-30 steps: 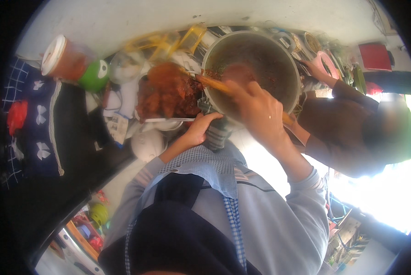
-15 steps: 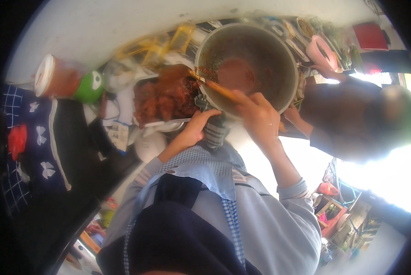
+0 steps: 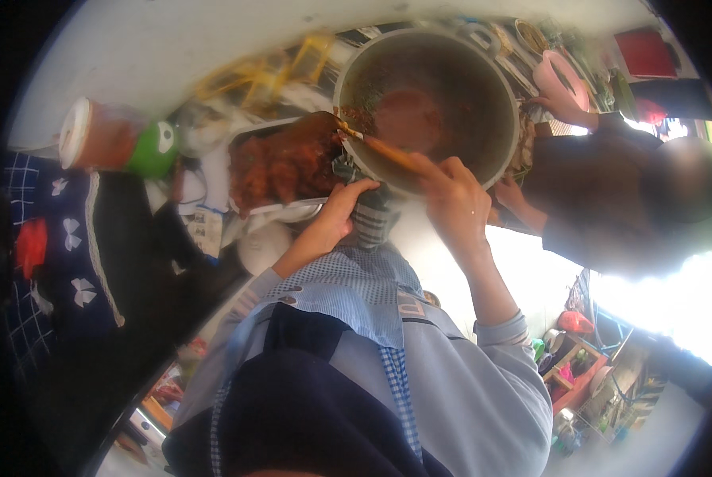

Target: The person uses a wooden spoon to transfer reddish cooked food from a large metal pot into a rectangular metal tray. The person holds the pot with a cloth and scrapes the remaining contents into the tray before placing the pot back on the stove.

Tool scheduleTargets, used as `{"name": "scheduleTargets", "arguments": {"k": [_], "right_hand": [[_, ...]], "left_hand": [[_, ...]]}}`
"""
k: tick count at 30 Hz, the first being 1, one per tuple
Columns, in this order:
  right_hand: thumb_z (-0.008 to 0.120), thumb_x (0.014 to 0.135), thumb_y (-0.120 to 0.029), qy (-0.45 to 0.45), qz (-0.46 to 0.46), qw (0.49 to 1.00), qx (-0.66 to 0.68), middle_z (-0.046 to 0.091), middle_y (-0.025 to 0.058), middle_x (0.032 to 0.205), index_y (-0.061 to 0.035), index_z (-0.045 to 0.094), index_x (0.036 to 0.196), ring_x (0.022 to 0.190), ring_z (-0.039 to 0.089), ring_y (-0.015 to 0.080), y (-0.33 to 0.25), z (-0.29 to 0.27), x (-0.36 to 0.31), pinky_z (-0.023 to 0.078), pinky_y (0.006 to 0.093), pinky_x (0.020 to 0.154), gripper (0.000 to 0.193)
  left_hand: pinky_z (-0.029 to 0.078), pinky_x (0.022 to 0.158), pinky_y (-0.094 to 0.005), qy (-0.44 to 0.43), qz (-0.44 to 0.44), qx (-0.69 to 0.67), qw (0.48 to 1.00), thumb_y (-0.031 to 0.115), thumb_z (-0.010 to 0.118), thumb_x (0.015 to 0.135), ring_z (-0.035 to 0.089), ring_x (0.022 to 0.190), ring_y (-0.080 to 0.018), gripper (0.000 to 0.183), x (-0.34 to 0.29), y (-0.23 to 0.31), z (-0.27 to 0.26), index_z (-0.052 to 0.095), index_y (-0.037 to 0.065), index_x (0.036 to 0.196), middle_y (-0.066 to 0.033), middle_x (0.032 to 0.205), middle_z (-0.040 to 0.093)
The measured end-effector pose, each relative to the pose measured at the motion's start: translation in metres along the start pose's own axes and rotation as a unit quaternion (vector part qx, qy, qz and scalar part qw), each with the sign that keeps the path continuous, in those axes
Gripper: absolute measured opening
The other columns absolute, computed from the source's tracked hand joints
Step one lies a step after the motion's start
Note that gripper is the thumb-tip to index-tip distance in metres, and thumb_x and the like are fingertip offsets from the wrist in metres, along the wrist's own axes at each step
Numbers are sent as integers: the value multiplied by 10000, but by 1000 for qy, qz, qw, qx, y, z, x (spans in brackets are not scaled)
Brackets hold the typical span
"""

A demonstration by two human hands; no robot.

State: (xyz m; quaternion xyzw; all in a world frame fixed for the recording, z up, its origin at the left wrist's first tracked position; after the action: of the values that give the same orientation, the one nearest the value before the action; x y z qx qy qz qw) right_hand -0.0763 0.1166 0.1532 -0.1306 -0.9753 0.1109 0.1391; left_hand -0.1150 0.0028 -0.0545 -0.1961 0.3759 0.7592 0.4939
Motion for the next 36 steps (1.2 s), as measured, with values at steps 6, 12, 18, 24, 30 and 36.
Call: {"name": "scheduleTargets", "arguments": {"k": [6,12,18,24,30,36], "right_hand": [[717,776,-36,17,-56,998,2,577,57,794,-176,715,1153,662,610,242,3,4,6,476,366,581,402],[714,786,-47,8,-64,996,62,575,63,792,-179,712,1150,661,606,256,2,1,6,481,378,607,387],[696,805,-89,12,-69,992,102,558,66,795,-207,688,1175,685,618,271,8,-4,19,497,391,609,388],[683,803,-138,10,-158,982,102,606,76,829,-213,683,1149,725,638,318,7,-3,40,522,435,658,354],[648,764,-93,-46,-202,962,-178,694,151,953,-100,695,920,870,676,313,63,-32,117,534,436,732,163],[654,768,-149,-66,-195,848,-488,702,70,763,-124,752,768,809,704,243,85,10,161,530,401,628,101]], "left_hand": [[581,744,-381,-6,10,12,1000,104,757,783,679,875,-235,388,-1,3,6,564,17,1108,-115,972,667],[594,715,-395,21,-6,97,995,95,788,745,696,835,-241,401,-1,7,3,594,11,1086,-116,941,688],[591,727,-393,13,-16,115,993,64,752,774,698,863,-289,389,8,0,1,601,-42,1117,-162,993,680],[590,780,-398,61,81,135,986,43,668,820,703,855,-271,300,21,-2,-3,620,-45,1103,-144,955,697],[562,748,-389,70,83,161,981,79,661,832,687,868,-272,311,23,-11,-10,623,-34,1120,-137,976,701],[547,709,-386,55,94,123,986,85,705,803,671,878,-255,373,34,-17,-11,583,-22,1139,-159,1035,666]]}}
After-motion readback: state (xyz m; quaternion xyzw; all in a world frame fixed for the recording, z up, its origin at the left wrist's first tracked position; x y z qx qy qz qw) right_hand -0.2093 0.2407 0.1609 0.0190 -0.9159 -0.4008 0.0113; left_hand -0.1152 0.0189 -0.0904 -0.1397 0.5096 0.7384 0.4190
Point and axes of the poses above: each hand's wrist, its own x-axis towards the middle knuckle, its own z-axis out of the palm, y = z × x, the point moved 10 cm from there along x, towards the middle knuckle
